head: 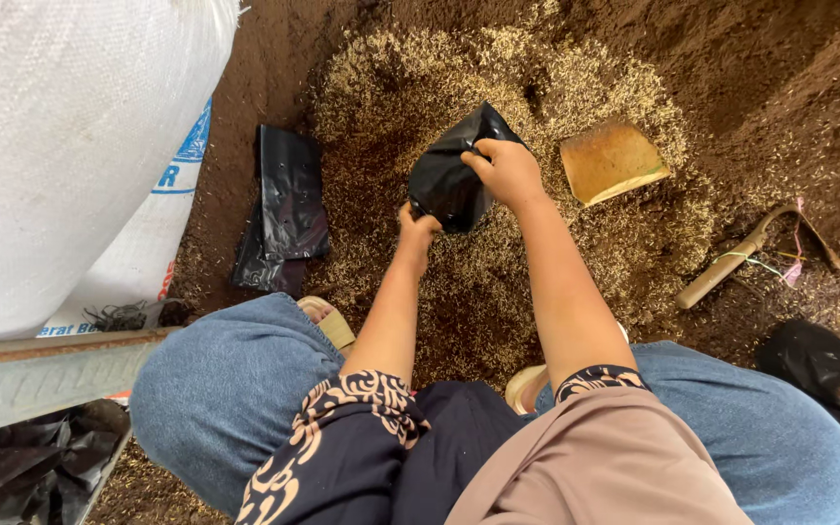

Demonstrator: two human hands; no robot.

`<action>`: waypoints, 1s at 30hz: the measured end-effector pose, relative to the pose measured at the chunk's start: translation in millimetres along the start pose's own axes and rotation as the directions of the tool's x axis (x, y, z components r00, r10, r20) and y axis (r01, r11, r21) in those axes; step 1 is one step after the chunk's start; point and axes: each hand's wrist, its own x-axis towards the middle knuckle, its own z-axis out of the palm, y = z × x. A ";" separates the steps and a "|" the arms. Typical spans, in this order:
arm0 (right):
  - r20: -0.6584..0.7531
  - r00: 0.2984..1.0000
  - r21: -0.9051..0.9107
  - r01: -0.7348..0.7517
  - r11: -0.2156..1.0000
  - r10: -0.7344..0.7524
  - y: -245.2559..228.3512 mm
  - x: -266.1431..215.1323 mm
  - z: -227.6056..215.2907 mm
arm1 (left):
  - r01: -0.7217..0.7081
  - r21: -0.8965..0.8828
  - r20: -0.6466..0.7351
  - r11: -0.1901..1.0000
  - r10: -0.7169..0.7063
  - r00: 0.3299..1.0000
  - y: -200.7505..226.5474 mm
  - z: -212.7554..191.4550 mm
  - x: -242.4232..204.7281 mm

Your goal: The person scoops grains from a large pile using a scoop and pours them into small black plastic bags. They then tie the bags closed and place them aside. The process is repeated multiple times.

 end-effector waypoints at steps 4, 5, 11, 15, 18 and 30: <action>-0.013 1.000 0.118 0.027 0.993 -0.025 4.7 6.5 18.3 | -0.117 -0.069 -0.060 0.991 0.113 0.992 -40.1 2.0 9.1; -0.040 0.999 0.170 0.016 0.985 -0.009 7.6 7.1 23.2 | -0.106 -0.061 -0.089 0.992 0.100 0.991 -44.6 -1.9 14.1; -0.095 0.992 0.371 -0.040 0.928 0.081 19.3 18.1 34.0 | -0.042 -0.029 -0.076 0.999 0.040 0.996 -46.9 -13.1 27.7; -0.038 0.988 0.364 -0.128 0.922 0.152 12.5 15.4 39.3 | 0.100 -0.116 0.184 0.988 -0.078 0.980 -53.4 14.5 21.6; -0.004 0.984 0.334 -0.166 0.928 0.178 10.4 7.5 41.6 | 0.099 0.095 0.207 0.991 -0.116 0.971 -57.1 19.2 25.8; 0.276 0.918 -0.042 -0.284 0.958 0.284 20.5 -2.9 26.4 | 0.144 -0.192 0.148 0.971 -0.116 0.982 -92.6 29.6 46.9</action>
